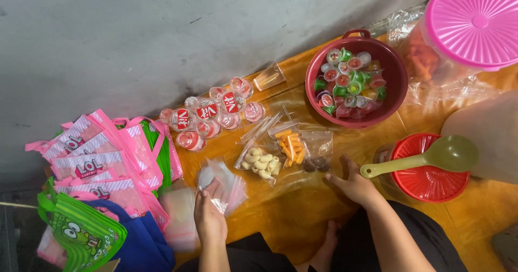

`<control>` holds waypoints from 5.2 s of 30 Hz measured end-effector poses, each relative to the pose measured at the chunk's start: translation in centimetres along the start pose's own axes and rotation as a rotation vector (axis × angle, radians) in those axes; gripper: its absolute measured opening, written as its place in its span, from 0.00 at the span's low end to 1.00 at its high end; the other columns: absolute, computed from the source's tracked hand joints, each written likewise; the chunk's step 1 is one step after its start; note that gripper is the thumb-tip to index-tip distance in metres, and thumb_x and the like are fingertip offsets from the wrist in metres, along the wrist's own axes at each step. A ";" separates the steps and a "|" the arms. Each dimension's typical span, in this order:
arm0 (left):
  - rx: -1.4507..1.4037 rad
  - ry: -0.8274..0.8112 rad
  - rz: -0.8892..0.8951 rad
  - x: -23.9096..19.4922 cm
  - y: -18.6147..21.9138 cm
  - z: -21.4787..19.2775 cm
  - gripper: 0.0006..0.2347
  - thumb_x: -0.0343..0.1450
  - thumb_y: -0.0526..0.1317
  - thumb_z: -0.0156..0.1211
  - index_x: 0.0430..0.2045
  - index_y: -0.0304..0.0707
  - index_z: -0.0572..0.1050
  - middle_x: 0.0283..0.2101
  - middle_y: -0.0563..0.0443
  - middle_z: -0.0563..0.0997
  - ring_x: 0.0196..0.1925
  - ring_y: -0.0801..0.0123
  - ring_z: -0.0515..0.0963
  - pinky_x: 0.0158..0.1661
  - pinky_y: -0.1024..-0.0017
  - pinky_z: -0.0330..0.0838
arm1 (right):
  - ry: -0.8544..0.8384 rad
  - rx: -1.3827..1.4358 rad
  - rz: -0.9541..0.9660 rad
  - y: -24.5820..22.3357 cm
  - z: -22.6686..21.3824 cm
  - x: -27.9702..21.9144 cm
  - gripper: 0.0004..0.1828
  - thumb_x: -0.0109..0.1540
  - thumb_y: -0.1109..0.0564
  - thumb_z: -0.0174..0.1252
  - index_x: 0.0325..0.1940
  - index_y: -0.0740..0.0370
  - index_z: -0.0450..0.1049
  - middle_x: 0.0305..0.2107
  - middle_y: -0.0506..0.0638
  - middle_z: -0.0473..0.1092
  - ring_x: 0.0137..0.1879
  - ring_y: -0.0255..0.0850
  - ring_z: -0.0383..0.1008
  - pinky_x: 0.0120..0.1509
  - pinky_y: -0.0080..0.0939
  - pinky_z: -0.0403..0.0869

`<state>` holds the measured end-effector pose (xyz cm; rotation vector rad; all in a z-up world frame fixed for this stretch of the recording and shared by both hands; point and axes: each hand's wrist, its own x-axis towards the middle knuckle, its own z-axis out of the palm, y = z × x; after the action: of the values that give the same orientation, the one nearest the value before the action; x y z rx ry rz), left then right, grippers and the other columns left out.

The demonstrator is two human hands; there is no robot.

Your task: The person sits on the floor and packs various snacks into small clear plastic bags. They scoop cookies and cashews using a plastic spoon, add candies by hand, and place the filled bags into a green reusable shopping bag.

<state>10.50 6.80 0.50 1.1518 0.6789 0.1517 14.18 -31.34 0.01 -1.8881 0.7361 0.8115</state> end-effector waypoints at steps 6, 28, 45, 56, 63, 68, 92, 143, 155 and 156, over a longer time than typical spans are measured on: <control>-0.818 -0.788 -0.185 -6.3 8.9 11.5 0.11 0.81 0.43 0.47 0.46 0.41 0.77 0.56 0.41 0.81 0.65 0.40 0.73 0.65 0.28 0.56 | 0.038 -0.086 -0.117 1.7 -2.2 -3.2 0.54 0.56 0.43 0.64 0.80 0.49 0.44 0.75 0.47 0.53 0.81 0.43 0.50 0.81 0.42 0.50; -0.694 -1.025 -0.147 -17.3 9.8 15.7 0.09 0.81 0.42 0.47 0.52 0.47 0.75 0.58 0.51 0.80 0.62 0.52 0.79 0.62 0.36 0.67 | 0.088 0.546 -0.172 14.5 -10.9 -6.9 0.23 0.63 0.60 0.60 0.63 0.63 0.78 0.57 0.56 0.76 0.63 0.42 0.71 0.66 0.39 0.65; -0.575 -0.370 -0.408 -15.7 1.7 1.4 0.17 0.75 0.34 0.46 0.61 0.38 0.70 0.61 0.38 0.75 0.61 0.42 0.74 0.60 0.44 0.67 | 0.461 0.451 -0.368 7.9 -1.4 -8.4 0.19 0.59 0.44 0.66 0.49 0.56 0.79 0.48 0.53 0.80 0.54 0.46 0.79 0.62 0.48 0.71; -0.335 -0.480 -0.404 -18.6 -3.8 -3.7 0.21 0.69 0.28 0.52 0.60 0.27 0.70 0.56 0.20 0.79 0.54 0.30 0.81 0.51 0.48 0.76 | -0.420 0.649 -0.472 5.7 7.7 -15.2 0.08 0.60 0.58 0.70 0.35 0.66 0.81 0.23 0.56 0.77 0.25 0.41 0.73 0.29 0.38 0.68; 0.558 -0.630 -0.013 -21.3 0.4 -3.2 0.14 0.68 0.41 0.67 0.48 0.41 0.83 0.51 0.55 0.89 0.55 0.76 0.86 0.56 0.78 0.75 | -0.243 -0.084 -0.803 5.3 8.8 -17.3 0.13 0.54 0.51 0.77 0.42 0.49 0.87 0.31 0.40 0.83 0.35 0.29 0.79 0.42 0.28 0.76; 0.571 -0.479 -0.003 -20.2 -2.2 -4.0 0.03 0.72 0.36 0.66 0.27 0.39 0.81 0.29 0.58 0.82 0.34 0.79 0.78 0.42 0.80 0.72 | -0.234 -0.090 -0.848 5.4 10.7 -16.5 0.04 0.56 0.55 0.76 0.33 0.51 0.87 0.25 0.41 0.81 0.30 0.29 0.76 0.37 0.29 0.72; 0.330 -0.446 -0.309 -14.4 -4.8 -2.7 0.10 0.73 0.44 0.61 0.40 0.40 0.81 0.42 0.53 0.85 0.43 0.71 0.83 0.44 0.76 0.75 | -0.221 -0.114 -0.922 3.4 10.4 -10.5 0.04 0.60 0.54 0.67 0.33 0.54 0.85 0.23 0.41 0.75 0.25 0.32 0.66 0.31 0.33 0.64; 0.400 -0.677 -0.162 -9.0 -6.1 -1.7 0.42 0.61 0.57 0.69 0.69 0.37 0.61 0.74 0.47 0.65 0.76 0.62 0.63 0.71 0.62 0.56 | 0.363 -0.430 -0.493 -8.1 -9.5 15.1 0.34 0.57 0.62 0.53 0.70 0.55 0.68 0.67 0.62 0.62 0.71 0.56 0.61 0.70 0.54 0.61; 0.367 -0.680 -0.216 -8.0 -7.3 -1.9 0.42 0.61 0.57 0.73 0.68 0.37 0.63 0.70 0.47 0.70 0.74 0.61 0.66 0.70 0.62 0.56 | 0.476 -0.295 -0.474 -9.2 -7.7 11.2 0.11 0.60 0.55 0.45 0.39 0.59 0.72 0.37 0.56 0.75 0.42 0.58 0.74 0.39 0.59 0.70; 0.323 -0.723 -0.202 -8.0 -7.5 -2.2 0.42 0.62 0.56 0.73 0.69 0.36 0.62 0.70 0.46 0.69 0.74 0.60 0.66 0.69 0.62 0.57 | 0.410 -0.429 -0.477 -9.1 -7.5 10.7 0.13 0.59 0.50 0.45 0.31 0.59 0.72 0.34 0.52 0.75 0.40 0.54 0.74 0.35 0.56 0.69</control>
<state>1.18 1.82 -3.29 1.3244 0.1684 -0.5440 29.34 -36.17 -1.05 -2.5270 0.3272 0.2891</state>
